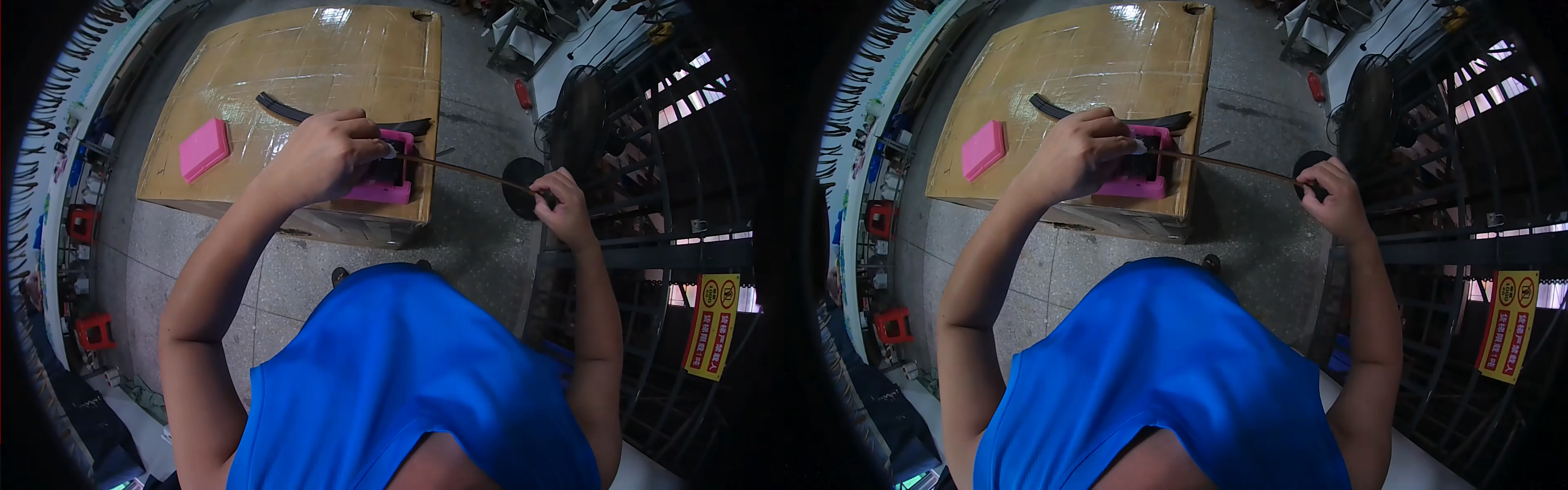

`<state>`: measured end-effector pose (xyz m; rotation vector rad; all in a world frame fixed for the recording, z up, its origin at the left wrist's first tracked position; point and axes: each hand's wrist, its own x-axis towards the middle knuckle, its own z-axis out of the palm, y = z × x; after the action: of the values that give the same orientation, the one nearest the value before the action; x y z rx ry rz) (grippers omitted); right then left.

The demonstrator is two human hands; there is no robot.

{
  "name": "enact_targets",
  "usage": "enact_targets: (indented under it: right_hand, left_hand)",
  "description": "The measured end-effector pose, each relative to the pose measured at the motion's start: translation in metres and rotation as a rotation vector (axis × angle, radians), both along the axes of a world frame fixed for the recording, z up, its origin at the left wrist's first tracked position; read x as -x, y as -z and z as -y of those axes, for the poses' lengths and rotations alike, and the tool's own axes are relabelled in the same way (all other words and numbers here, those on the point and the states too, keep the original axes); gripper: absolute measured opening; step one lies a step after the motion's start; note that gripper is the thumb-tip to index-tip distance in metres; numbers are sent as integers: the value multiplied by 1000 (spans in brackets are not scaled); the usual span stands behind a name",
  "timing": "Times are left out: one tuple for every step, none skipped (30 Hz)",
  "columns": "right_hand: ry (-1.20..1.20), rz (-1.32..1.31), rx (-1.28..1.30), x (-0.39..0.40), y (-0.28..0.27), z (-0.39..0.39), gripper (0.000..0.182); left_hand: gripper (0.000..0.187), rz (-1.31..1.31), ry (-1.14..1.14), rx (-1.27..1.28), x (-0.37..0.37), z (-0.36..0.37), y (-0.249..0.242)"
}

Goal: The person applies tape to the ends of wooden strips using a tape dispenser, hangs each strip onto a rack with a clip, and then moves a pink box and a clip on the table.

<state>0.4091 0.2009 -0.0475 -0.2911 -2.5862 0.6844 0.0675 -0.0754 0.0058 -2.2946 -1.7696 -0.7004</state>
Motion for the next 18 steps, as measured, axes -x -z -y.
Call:
enact_targets:
  right_hand:
    - [4,-1,2,-2,-2,-1,17]
    - [-2,-19,-36,-2,-5,-1,17]
    - [-9,-38,-73,-3,-9,-2,18]
    - [-5,-41,-72,-3,-15,-4,18]
    - [7,-54,-91,-4,-22,-6,18]
    - [18,-67,-110,-4,-31,-8,18]
    - [20,-69,-109,-5,-42,-12,18]
    - [30,-88,-145,-6,-54,-16,18]
    - [41,-108,-181,-6,-67,-21,19]
    - [45,-109,-180,-5,-79,-25,19]
    - [60,-150,-187,-4,-91,-29,21]
    - [77,-193,-193,-3,-102,-34,22]
    - [86,-197,-191,0,-114,-36,22]
    - [53,-269,-99,4,-125,-37,25]
    - [20,-344,-10,9,-135,-39,27]
    - [33,-354,-13,15,-144,-41,27]
    - [-27,-399,3,23,-153,-44,30]
    - [-90,-447,14,28,-161,-42,33]
  left_hand:
    - [31,-1,4,2,0,-1,0]
    - [30,8,9,3,0,-3,0]
    - [30,18,14,5,-1,-4,1]
    - [30,15,17,7,-1,-5,0]
    - [29,-2,6,-7,-3,-7,0]
    - [28,-18,-6,-21,-4,-8,0]
    - [28,-19,-5,-20,-6,-10,0]
    - [28,3,-3,-18,-8,-13,1]
    - [27,26,-1,-15,-9,-15,1]
    - [27,24,3,-14,-12,-17,1]
    - [27,72,6,-15,-15,-19,-1]
    - [27,118,10,-14,-17,-21,-1]
    - [27,114,18,-11,-18,-22,-2]
    - [27,146,-15,16,-19,-23,-2]
    - [27,176,-46,41,-20,-25,-3]
    - [27,166,-33,41,-23,-27,-5]
    - [27,211,-39,54,-26,-28,-8]
    - [27,252,-45,65,-29,-29,-11]
